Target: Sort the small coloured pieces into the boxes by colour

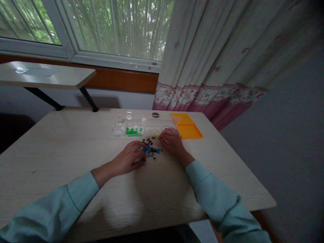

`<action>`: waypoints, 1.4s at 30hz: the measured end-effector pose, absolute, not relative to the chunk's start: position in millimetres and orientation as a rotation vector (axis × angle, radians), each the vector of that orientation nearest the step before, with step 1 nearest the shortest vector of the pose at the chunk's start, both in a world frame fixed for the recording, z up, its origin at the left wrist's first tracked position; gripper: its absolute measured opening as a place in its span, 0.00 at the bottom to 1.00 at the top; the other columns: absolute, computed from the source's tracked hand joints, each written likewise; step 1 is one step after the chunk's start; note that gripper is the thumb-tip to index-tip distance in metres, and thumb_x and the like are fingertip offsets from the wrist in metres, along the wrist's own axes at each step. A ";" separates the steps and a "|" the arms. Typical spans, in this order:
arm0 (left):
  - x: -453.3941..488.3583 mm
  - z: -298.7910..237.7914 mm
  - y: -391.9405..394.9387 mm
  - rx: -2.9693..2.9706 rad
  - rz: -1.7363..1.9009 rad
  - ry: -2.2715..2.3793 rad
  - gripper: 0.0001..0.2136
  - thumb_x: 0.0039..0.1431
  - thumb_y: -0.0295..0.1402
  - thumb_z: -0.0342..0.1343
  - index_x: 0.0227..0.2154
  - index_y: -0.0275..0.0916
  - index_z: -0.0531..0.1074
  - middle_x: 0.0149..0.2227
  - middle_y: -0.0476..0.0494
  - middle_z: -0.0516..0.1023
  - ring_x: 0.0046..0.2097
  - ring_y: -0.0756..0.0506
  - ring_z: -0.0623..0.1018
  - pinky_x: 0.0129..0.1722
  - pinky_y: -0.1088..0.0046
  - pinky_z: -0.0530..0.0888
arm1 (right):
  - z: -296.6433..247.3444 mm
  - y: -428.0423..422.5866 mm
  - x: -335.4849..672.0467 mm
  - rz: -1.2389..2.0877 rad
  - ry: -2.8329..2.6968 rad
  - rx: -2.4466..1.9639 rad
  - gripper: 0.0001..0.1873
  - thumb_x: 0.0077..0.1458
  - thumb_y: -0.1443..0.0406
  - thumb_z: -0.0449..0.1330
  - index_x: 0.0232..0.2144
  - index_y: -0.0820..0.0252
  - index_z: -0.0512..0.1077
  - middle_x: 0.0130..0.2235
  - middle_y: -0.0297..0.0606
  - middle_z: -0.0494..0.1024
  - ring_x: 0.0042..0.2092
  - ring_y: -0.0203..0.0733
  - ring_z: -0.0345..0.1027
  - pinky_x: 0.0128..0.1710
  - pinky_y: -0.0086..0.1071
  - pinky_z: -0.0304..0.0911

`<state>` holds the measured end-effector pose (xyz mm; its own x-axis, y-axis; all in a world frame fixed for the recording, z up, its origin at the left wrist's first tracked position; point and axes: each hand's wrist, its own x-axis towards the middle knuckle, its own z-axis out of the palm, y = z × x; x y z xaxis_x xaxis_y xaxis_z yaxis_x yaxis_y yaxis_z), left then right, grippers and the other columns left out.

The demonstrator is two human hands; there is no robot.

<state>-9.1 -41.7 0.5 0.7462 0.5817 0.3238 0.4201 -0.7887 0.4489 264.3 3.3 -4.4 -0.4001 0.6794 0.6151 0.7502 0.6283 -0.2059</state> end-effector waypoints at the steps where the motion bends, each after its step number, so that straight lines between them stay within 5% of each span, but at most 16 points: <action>1: -9.0 0.3 -41.5 2.597 0.652 0.782 0.05 0.61 0.35 0.58 0.38 0.42 0.75 0.57 0.39 0.68 0.60 0.38 0.65 0.60 0.54 0.64 | -4.9 3.5 264.4 -0.136 -2.174 -1.111 0.08 0.60 0.62 0.59 0.32 0.54 0.78 0.36 0.38 0.79 0.44 0.44 0.67 0.50 0.42 0.60; 42: -5.7 -2.9 -42.5 2.763 0.672 0.819 0.03 0.62 0.31 0.55 0.36 0.38 0.72 0.53 0.37 0.71 0.59 0.38 0.67 0.60 0.54 0.67 | 6.1 -34.8 220.1 -0.124 -2.296 -0.786 0.06 0.59 0.65 0.59 0.35 0.54 0.77 0.37 0.37 0.80 0.46 0.43 0.68 0.49 0.41 0.64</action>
